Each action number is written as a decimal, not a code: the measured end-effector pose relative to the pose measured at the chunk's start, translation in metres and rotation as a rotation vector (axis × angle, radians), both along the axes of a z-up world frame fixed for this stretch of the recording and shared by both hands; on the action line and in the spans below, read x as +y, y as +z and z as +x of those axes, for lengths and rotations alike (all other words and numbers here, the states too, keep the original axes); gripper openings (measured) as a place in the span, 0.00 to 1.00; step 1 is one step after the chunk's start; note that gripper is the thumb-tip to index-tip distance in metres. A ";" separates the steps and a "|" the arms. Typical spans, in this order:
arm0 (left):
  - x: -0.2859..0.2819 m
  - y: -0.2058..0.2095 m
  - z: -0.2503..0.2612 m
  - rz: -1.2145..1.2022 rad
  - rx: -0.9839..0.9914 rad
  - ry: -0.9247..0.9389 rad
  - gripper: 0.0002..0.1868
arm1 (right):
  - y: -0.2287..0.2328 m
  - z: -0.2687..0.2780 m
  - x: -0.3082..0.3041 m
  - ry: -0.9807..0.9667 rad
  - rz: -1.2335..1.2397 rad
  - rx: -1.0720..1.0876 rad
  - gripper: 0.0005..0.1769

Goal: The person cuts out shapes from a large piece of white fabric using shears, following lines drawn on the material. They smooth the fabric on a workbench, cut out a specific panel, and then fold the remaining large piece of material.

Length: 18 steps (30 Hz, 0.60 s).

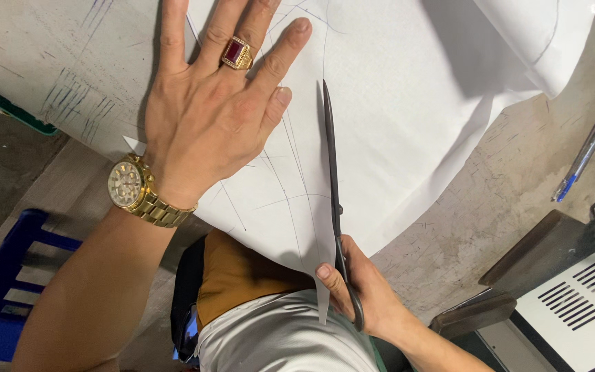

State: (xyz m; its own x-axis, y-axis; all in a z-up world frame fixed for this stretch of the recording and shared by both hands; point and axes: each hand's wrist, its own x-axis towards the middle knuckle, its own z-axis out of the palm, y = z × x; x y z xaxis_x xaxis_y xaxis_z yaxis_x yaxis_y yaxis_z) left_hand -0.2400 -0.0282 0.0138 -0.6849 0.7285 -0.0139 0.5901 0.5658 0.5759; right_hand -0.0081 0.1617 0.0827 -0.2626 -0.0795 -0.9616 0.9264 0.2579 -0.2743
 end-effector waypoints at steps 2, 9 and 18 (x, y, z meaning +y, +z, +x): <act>0.000 -0.001 0.000 0.000 0.004 0.001 0.31 | 0.000 0.001 0.000 -0.005 -0.003 0.004 0.22; -0.001 -0.002 0.001 0.015 0.014 0.005 0.31 | 0.001 0.002 -0.006 0.031 0.049 -0.014 0.22; -0.002 -0.001 0.000 0.026 -0.003 -0.001 0.32 | 0.000 0.000 -0.004 -0.064 -0.091 0.046 0.26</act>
State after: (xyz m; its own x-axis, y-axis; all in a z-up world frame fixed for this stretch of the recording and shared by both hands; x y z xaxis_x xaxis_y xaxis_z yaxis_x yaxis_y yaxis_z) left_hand -0.2404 -0.0297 0.0126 -0.6842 0.7293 0.0029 0.5890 0.5502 0.5919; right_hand -0.0077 0.1576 0.0825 -0.3133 -0.1472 -0.9382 0.9263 0.1705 -0.3361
